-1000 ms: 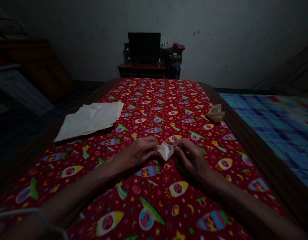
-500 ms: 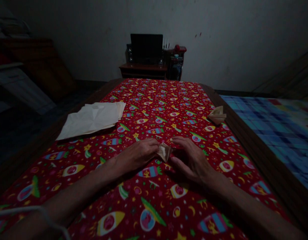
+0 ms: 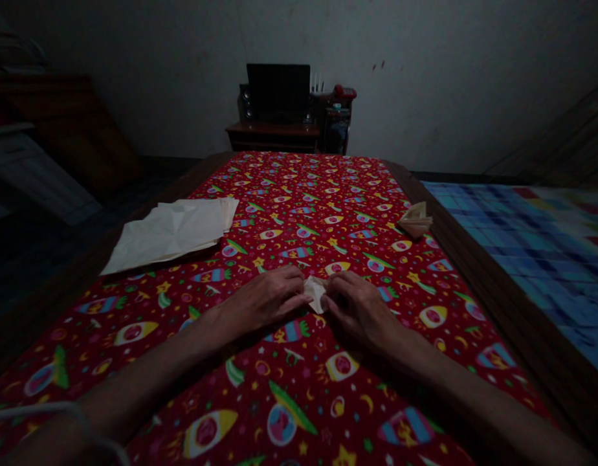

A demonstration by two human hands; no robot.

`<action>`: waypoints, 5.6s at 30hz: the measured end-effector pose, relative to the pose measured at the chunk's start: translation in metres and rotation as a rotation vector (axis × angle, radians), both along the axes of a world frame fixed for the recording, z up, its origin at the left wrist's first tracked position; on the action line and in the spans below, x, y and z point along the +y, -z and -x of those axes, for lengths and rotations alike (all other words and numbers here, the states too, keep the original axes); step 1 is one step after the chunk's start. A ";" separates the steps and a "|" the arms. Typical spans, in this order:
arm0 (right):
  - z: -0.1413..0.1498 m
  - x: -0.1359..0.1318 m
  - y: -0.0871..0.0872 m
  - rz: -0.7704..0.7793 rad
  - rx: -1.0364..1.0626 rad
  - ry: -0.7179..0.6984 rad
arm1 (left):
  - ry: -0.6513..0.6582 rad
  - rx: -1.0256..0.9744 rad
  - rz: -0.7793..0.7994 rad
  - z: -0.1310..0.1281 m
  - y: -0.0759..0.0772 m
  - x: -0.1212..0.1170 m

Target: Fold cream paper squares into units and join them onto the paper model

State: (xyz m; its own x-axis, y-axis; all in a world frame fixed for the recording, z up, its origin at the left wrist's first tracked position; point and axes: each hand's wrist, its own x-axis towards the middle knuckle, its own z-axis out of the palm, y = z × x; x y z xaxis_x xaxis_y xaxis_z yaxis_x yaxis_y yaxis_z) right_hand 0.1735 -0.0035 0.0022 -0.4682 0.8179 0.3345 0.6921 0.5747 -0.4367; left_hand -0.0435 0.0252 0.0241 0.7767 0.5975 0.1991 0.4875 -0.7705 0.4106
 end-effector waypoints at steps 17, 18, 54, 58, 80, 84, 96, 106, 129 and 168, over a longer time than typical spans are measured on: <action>0.003 0.008 -0.010 0.209 0.127 0.051 | -0.057 -0.135 0.018 -0.002 0.012 0.005; 0.003 0.009 -0.011 0.239 0.139 0.068 | -0.073 -0.145 0.025 -0.003 0.012 0.005; 0.016 0.013 -0.016 0.323 -0.052 0.178 | -0.146 0.015 0.040 -0.014 0.015 0.022; 0.015 0.016 -0.016 0.347 -0.057 0.212 | -0.161 0.040 -0.025 -0.014 0.003 0.020; 0.021 0.001 -0.018 0.175 -0.218 0.141 | -0.240 0.248 -0.167 -0.018 -0.004 0.001; 0.019 -0.002 -0.016 0.069 -0.287 0.100 | -0.237 0.279 -0.249 -0.018 -0.007 -0.007; 0.018 0.001 -0.026 0.198 -0.293 0.124 | -0.164 0.293 -0.303 -0.016 -0.014 -0.007; 0.017 0.003 -0.022 0.148 -0.312 0.106 | -0.017 0.215 -0.182 -0.012 -0.011 0.003; -0.004 0.004 0.005 -0.026 -0.287 -0.032 | -0.133 0.284 -0.290 -0.018 -0.016 -0.004; 0.009 -0.003 -0.015 -0.207 -0.313 -0.053 | -0.073 0.152 -0.094 -0.007 -0.012 0.002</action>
State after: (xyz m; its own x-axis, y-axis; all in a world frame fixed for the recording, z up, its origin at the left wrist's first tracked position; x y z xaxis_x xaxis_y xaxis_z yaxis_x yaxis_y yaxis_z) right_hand 0.1642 -0.0068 0.0172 -0.6139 0.7197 0.3242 0.7404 0.6674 -0.0796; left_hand -0.0363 0.0274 0.0364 0.7576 0.6374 0.1403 0.5943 -0.7626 0.2554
